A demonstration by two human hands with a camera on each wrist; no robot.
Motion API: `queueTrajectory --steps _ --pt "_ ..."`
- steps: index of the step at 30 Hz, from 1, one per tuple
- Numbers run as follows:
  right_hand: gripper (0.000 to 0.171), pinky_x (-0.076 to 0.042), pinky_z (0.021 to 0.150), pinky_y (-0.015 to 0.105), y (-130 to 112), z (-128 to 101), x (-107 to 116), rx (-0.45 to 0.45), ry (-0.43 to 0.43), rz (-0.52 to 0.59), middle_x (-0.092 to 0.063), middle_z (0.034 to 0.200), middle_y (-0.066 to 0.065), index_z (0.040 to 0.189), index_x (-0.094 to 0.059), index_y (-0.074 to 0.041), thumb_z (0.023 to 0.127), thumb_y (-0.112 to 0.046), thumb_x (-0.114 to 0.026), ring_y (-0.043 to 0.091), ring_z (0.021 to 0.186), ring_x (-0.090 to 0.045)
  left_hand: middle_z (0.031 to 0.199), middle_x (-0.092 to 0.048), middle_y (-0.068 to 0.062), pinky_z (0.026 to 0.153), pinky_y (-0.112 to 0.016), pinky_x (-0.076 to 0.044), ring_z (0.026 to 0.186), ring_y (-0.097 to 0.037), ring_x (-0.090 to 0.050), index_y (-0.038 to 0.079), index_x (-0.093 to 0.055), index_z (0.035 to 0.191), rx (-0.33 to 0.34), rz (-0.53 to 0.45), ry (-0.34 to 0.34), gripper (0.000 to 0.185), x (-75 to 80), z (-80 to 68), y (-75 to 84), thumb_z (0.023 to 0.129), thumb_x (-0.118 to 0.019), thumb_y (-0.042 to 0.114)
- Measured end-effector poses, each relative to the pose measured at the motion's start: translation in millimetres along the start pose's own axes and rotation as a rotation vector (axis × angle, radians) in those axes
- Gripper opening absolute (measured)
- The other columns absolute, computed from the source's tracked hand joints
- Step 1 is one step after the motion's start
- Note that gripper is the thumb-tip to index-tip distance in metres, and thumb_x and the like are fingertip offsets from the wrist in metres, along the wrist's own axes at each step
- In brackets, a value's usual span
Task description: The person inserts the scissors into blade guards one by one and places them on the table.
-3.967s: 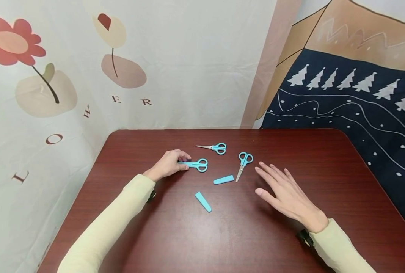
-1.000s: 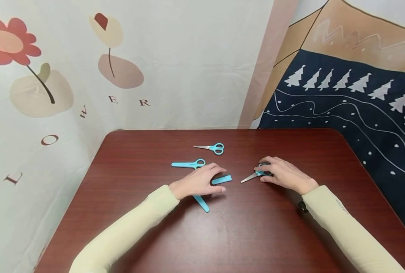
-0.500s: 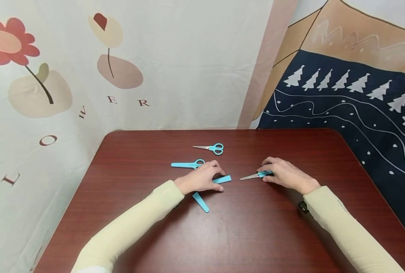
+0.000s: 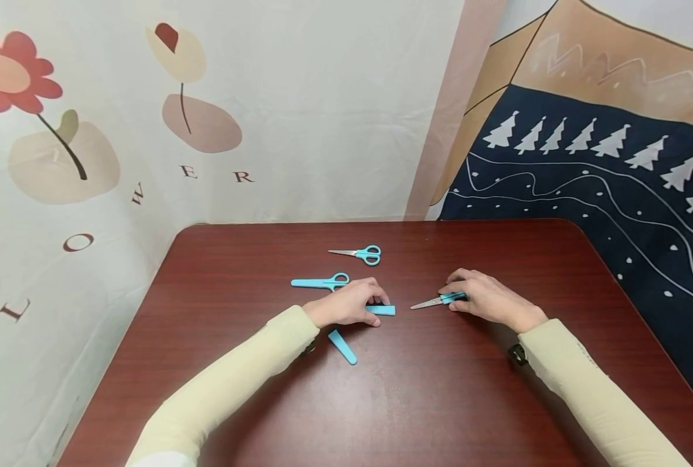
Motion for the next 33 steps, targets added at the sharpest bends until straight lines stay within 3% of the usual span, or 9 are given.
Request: queueTrajectory --steps 21,27,33 --pt "0.031 -0.055 0.086 0.044 1.5 -1.2 -1.7 -0.016 0.041 0.021 -0.064 0.114 0.007 0.116 -0.079 -0.01 0.086 -0.011 -0.085 0.025 0.101 -0.061 0.102 -0.066 -0.002 0.084 -0.027 -0.052 0.096 -0.017 -0.063 0.011 -0.075 0.109 -0.01 0.028 0.006 0.02 -2.7 3.9 6.6 0.091 -0.081 0.011" --pt "0.026 -0.055 0.081 0.04 -1.5 -2.1 -3.4 -0.023 0.054 0.004 -0.064 0.11 0.006 0.112 -0.08 -0.01 0.087 -0.009 -0.084 0.022 0.095 -0.061 0.102 -0.064 -0.001 0.081 -0.032 -0.049 0.093 -0.018 -0.06 0.013 -0.072 0.106 0.015 0.093 -0.01 0.011 -6.6 2.5 8.3 0.095 -0.075 0.01" --pt "0.02 -0.055 0.075 0.037 -3.5 -4.8 -3.4 -0.06 0.099 -0.048 -0.065 0.107 0.006 0.104 -0.079 -0.01 0.085 -0.009 -0.083 0.02 0.087 -0.061 0.1 -0.061 -0.004 0.082 -0.034 -0.047 0.091 -0.021 -0.055 0.01 -0.07 0.106 -0.021 0.133 -0.015 0.009 -8.7 2.7 13.4 0.097 -0.071 0.007"
Point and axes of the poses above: each hand's wrist, its own z-axis towards the middle knuckle, its own x-axis out of the back of the hand, y = z × x, the point moved 6 cm from there along z, towards the middle knuckle
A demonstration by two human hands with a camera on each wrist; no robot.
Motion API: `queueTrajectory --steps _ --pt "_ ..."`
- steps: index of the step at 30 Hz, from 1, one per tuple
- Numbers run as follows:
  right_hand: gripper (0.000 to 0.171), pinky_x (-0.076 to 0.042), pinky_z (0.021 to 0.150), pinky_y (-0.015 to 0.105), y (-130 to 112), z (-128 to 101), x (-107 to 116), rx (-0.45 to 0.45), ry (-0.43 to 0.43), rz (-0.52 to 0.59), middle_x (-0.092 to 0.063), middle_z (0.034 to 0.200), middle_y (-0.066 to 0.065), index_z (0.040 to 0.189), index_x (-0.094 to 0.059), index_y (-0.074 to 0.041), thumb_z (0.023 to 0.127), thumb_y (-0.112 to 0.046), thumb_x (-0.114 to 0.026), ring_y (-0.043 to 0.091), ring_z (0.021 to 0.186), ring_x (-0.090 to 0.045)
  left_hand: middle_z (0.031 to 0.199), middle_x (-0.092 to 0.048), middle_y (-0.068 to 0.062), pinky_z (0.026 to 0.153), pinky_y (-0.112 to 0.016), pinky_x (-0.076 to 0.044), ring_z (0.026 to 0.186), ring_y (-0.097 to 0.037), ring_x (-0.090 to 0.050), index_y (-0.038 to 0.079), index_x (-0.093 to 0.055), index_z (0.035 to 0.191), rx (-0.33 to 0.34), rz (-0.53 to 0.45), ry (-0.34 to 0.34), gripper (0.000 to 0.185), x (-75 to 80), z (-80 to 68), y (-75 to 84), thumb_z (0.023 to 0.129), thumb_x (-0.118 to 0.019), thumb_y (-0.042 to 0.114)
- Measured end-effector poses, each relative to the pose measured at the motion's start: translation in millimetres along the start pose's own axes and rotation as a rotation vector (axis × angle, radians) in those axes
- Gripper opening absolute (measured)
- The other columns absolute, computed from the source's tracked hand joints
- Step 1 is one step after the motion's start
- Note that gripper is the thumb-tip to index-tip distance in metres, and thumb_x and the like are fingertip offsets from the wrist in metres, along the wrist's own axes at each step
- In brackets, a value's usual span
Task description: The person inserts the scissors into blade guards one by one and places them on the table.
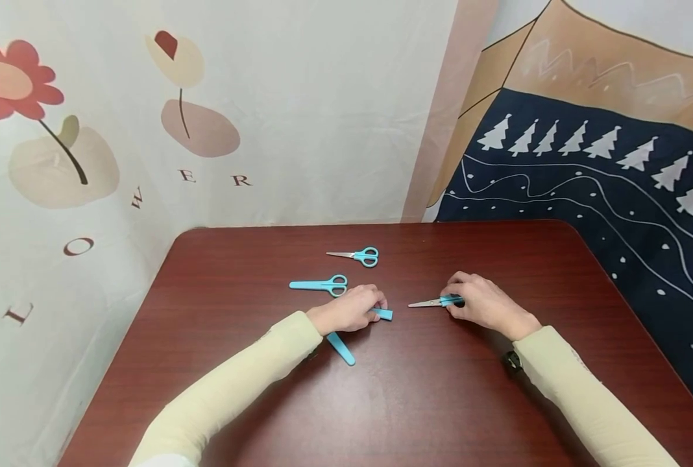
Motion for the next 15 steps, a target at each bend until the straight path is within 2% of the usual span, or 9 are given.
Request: queueTrajectory --steps 3,6,10,15 --pt "0.019 -0.057 0.075 0.039 -0.2 -3.2 -0.2 -0.006 0.037 -0.025 -0.066 0.108 0.008 0.103 -0.079 -0.009 0.085 -0.009 -0.083 0.021 0.087 -0.062 0.1 -0.06 -0.005 0.087 -0.036 -0.046 0.095 -0.024 -0.054 0.008 -0.069 0.107 -0.014 0.001 0.015 0.011 -0.7 -1.5 1.3 0.097 -0.07 0.004" --pt "0.018 -0.057 0.073 0.04 -0.6 -6.8 0.8 -0.012 0.072 -0.028 -0.067 0.109 0.007 0.103 -0.077 -0.009 0.086 -0.008 -0.082 0.02 0.086 -0.063 0.102 -0.058 -0.006 0.09 -0.038 -0.045 0.098 -0.025 -0.053 0.009 -0.068 0.109 0.008 -0.013 0.03 0.011 0.7 -4.1 0.3 0.098 -0.068 0.005" --pt "0.018 -0.056 0.069 0.035 -1.9 -10.7 3.1 -0.027 0.112 -0.009 -0.068 0.108 0.004 0.105 -0.075 -0.01 0.087 -0.009 -0.08 0.014 0.08 -0.062 0.106 -0.058 -0.006 0.093 -0.039 -0.044 0.102 -0.026 -0.052 0.009 -0.068 0.11 0.037 -0.048 0.07 0.01 8.0 -9.2 -2.0 0.1 -0.067 0.008" --pt "0.021 -0.053 0.065 0.031 -7.0 -13.2 6.4 -0.042 0.158 -0.006 -0.069 0.102 0.001 0.106 -0.073 -0.01 0.087 -0.011 -0.081 0.011 0.073 -0.057 0.108 -0.062 -0.006 0.094 -0.039 -0.044 0.103 -0.026 -0.053 0.008 -0.067 0.109 0.029 -0.077 0.128 0.01 18.3 -17.1 -2.7 0.1 -0.068 0.007"
Point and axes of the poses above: each hand's wrist, its own z-axis towards the middle knuckle, its own x-axis out of the back of the hand, y = z × x, the point moved 6 cm from there along z, towards the middle knuckle
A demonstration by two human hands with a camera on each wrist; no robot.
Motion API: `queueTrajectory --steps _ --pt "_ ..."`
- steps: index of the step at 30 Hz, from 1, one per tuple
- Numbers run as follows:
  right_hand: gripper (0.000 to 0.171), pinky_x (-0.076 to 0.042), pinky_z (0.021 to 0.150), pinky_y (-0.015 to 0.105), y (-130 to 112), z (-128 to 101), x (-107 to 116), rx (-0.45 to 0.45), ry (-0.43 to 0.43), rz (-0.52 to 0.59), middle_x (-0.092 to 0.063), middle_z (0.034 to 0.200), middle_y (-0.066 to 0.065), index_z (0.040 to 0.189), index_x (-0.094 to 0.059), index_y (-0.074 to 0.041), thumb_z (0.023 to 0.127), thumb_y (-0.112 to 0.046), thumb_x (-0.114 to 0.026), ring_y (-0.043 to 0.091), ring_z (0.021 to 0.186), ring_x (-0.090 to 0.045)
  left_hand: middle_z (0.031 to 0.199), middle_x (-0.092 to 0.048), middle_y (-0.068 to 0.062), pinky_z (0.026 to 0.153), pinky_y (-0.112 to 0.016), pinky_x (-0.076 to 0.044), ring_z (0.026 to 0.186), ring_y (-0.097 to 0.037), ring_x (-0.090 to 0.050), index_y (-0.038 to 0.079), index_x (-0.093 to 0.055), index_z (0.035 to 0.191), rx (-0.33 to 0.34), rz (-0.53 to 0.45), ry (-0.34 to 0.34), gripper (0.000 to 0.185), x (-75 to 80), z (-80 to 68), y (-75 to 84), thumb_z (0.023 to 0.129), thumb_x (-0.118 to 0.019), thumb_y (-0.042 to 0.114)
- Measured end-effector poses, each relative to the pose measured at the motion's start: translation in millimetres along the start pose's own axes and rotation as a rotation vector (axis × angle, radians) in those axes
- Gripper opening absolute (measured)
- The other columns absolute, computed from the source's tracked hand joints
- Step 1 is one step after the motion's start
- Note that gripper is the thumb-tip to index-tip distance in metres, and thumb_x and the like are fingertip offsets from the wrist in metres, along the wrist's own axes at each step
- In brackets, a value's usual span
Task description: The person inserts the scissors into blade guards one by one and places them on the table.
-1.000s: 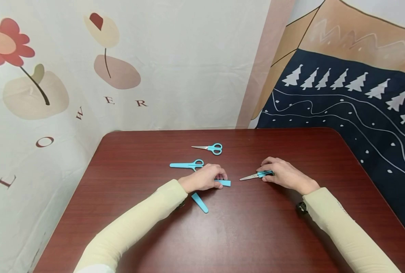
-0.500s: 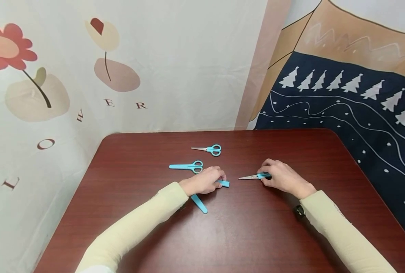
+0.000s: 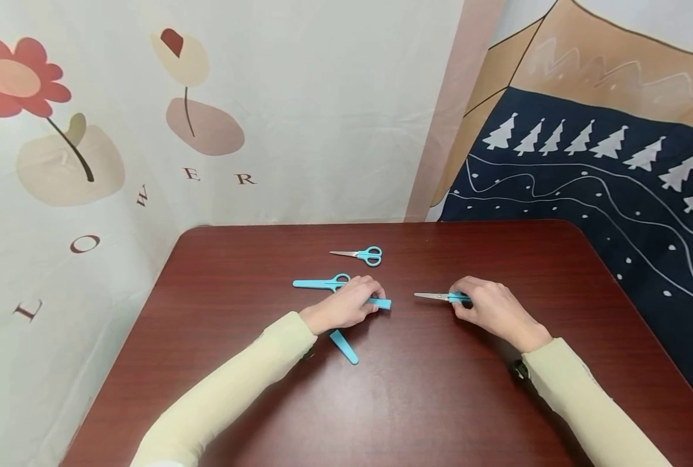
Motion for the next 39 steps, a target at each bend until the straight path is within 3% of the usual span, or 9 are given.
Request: queueTrajectory --steps 11,22,39 --pt "0.023 -0.055 0.062 0.03 -17.3 0.6 5.1 0.017 0.101 0.021 -0.069 0.095 0.001 0.102 -0.074 -0.009 0.085 -0.017 -0.086 0.01 0.07 -0.057 0.108 -0.061 -0.002 0.091 -0.037 -0.045 0.101 -0.02 -0.053 0.011 -0.068 0.11 0.021 -0.042 0.049 0.01 4.2 -19.3 -2.2 0.1 -0.069 0.01" --pt "0.022 -0.055 0.063 0.032 -36.3 4.8 3.7 0.101 0.125 0.038 -0.068 0.104 0.003 0.107 -0.072 -0.01 0.088 -0.015 -0.081 0.012 0.077 -0.059 0.106 -0.062 -0.002 0.092 -0.037 -0.047 0.1 -0.02 -0.054 0.01 -0.07 0.11 -0.004 -0.048 0.148 0.012 14.1 -37.9 -6.1 0.098 -0.072 0.008" --pt "0.02 -0.054 0.061 0.027 -62.5 7.7 12.1 0.17 0.224 0.087 -0.065 0.099 -0.005 0.104 -0.073 -0.013 0.085 -0.016 -0.081 0.006 0.075 -0.056 0.098 -0.06 0.003 0.079 -0.031 -0.046 0.086 -0.016 -0.053 0.011 -0.074 0.111 -0.035 -0.075 0.307 0.018 29.6 -61.1 0.5 0.094 -0.076 0.007"
Point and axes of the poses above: each hand's wrist, its own z-axis towards the middle knuckle, its own x-axis out of the back of the hand, y = z × x, the point moved 6 cm from there along z, towards the middle knuckle
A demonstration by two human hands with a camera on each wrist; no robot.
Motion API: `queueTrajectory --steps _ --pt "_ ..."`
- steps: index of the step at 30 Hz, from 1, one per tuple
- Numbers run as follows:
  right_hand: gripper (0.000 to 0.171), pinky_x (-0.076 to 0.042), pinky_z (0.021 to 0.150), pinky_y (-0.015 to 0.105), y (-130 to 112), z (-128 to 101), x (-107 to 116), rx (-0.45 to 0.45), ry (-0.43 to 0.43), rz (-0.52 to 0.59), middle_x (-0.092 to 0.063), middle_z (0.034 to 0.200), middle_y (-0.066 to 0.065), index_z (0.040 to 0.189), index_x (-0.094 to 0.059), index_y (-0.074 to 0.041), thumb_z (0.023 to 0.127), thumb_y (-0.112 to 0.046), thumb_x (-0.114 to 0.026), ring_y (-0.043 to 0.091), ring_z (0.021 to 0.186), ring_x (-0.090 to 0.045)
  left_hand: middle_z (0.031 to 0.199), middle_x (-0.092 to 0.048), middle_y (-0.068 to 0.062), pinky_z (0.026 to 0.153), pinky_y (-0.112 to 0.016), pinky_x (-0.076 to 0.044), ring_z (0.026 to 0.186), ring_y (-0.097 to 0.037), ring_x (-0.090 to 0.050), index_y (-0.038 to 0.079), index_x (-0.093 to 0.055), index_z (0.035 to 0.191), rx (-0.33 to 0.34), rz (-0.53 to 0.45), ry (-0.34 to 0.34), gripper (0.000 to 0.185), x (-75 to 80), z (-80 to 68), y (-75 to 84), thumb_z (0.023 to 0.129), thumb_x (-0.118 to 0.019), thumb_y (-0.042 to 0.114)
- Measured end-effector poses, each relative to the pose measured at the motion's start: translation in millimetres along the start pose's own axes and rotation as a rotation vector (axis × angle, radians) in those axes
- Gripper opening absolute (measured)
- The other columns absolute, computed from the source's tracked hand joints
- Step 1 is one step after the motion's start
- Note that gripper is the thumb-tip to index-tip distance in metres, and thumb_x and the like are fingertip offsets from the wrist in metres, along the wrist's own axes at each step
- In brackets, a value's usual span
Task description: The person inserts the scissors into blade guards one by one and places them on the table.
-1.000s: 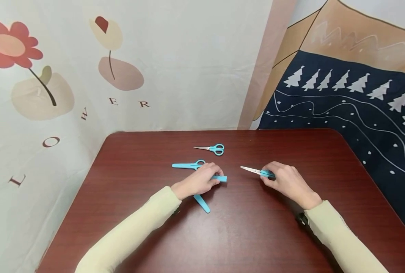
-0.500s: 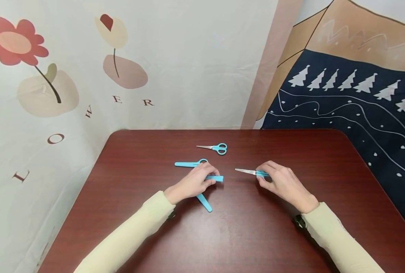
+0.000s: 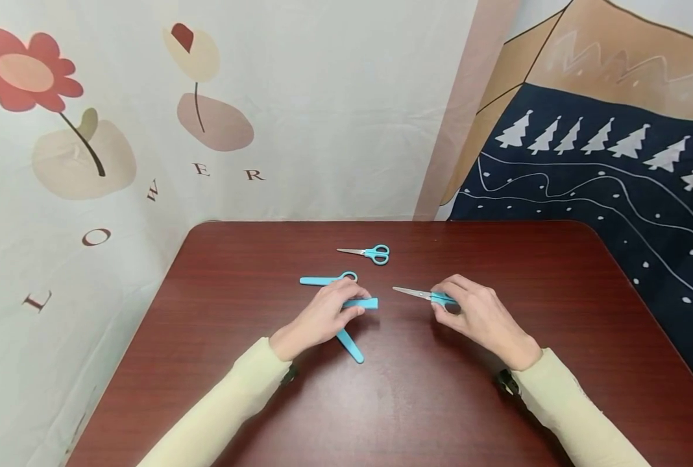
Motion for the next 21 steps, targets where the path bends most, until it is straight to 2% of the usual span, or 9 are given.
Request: queueTrajectory --steps 9,16,21 --pt "0.022 -0.057 0.066 0.028 -9.7 3.0 -1.9 -0.032 -0.041 0.039 -0.066 0.099 -0.005 0.104 -0.073 -0.014 0.085 -0.017 -0.084 0.006 0.075 -0.059 0.107 -0.064 0.0 0.083 -0.036 -0.048 0.093 -0.016 -0.055 0.01 -0.075 0.113 -0.015 0.015 0.051 0.021 7.1 -10.5 0.5 0.093 -0.077 0.006" --pt "0.022 -0.058 0.066 0.027 -15.2 4.4 -5.2 -0.008 -0.05 0.049 -0.067 0.098 -0.005 0.104 -0.073 -0.014 0.085 -0.016 -0.085 0.005 0.074 -0.06 0.113 -0.067 -0.002 0.09 -0.042 -0.05 0.109 -0.023 -0.061 0.011 -0.076 0.113 -0.027 0.015 0.114 0.022 13.2 -17.4 0.7 0.092 -0.079 0.006" --pt "0.023 -0.059 0.067 0.029 -19.6 4.8 -6.8 0.025 -0.046 0.051 -0.068 0.099 -0.004 0.105 -0.074 -0.013 0.084 -0.015 -0.084 0.01 0.074 -0.066 0.113 -0.067 -0.001 0.088 -0.041 -0.049 0.107 -0.022 -0.06 0.011 -0.076 0.113 -0.024 0.016 0.127 0.022 15.9 -18.9 2.8 0.092 -0.079 0.008"
Point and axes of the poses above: each hand's wrist, its own z-axis towards the middle knuckle, its own x-axis out of the back of the hand, y = z × x, the point moved 6 cm from there along z, towards the middle knuckle
